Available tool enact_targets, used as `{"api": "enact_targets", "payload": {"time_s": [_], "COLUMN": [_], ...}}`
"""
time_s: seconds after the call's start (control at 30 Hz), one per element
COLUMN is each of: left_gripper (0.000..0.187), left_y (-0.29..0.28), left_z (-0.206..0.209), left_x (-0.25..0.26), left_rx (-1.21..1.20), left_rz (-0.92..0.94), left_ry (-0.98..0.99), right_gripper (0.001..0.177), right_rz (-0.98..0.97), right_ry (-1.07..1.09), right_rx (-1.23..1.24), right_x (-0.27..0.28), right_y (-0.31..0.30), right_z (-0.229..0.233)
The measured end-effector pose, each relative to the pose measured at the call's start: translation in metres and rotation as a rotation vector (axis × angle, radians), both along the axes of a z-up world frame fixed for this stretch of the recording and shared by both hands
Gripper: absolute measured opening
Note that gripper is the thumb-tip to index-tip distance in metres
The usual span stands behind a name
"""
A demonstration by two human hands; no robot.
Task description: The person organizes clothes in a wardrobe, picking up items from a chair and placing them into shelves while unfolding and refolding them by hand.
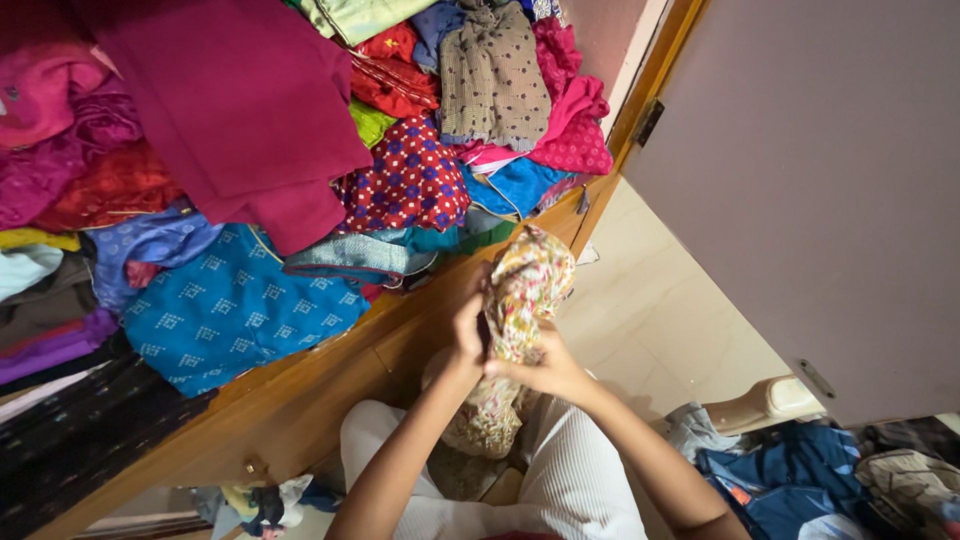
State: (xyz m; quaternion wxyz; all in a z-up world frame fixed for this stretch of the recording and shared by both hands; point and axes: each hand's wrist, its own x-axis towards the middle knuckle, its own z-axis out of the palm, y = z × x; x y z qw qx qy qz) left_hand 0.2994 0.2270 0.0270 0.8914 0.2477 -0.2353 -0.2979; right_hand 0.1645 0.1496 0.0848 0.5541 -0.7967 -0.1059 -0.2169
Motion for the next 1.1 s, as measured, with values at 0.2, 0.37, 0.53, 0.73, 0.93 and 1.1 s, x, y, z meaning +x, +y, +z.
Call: {"api": "enact_targets", "payload": {"time_s": [0.2,0.37,0.53,0.73,0.93,1.1], "left_gripper": [0.047,0.015,0.008,0.058,0.079,0.072], "left_y": [0.027,0.051,0.079,0.027,0.027,0.031], "left_z": [0.035,0.022,0.001,-0.058,-0.048,0.01], "left_x": [-0.01,0.021,0.042,0.042,0.031,0.009], "left_rx": [0.059,-0.345,-0.099,0.62,0.705,0.706], "left_rz": [0.382,0.361,0.666,0.491,0.191,0.233], "left_ry": [-0.122,0.048,-0.146,-0.517,-0.635,-0.835], "right_gripper": [0.06,0.059,0.073,0.088,0.095,0.102], "right_rz": [0.267,0.179,0.191,0.32,0.283,0.326], "right_ry": [0.09,-0.098,-0.208,-0.175,-0.186,-0.186], "right_rx": [0.859,1.107,1.121,1.047,1.091,1.035], "right_x": [-0.016,-0.017,-0.029,-0.037,-0.049,-0.049], "right_y": [0.008,-0.021,-0.051,-0.052,-0.073,-0.074], "right_z": [0.017,0.015,0.027,0.028,0.019,0.025]}}
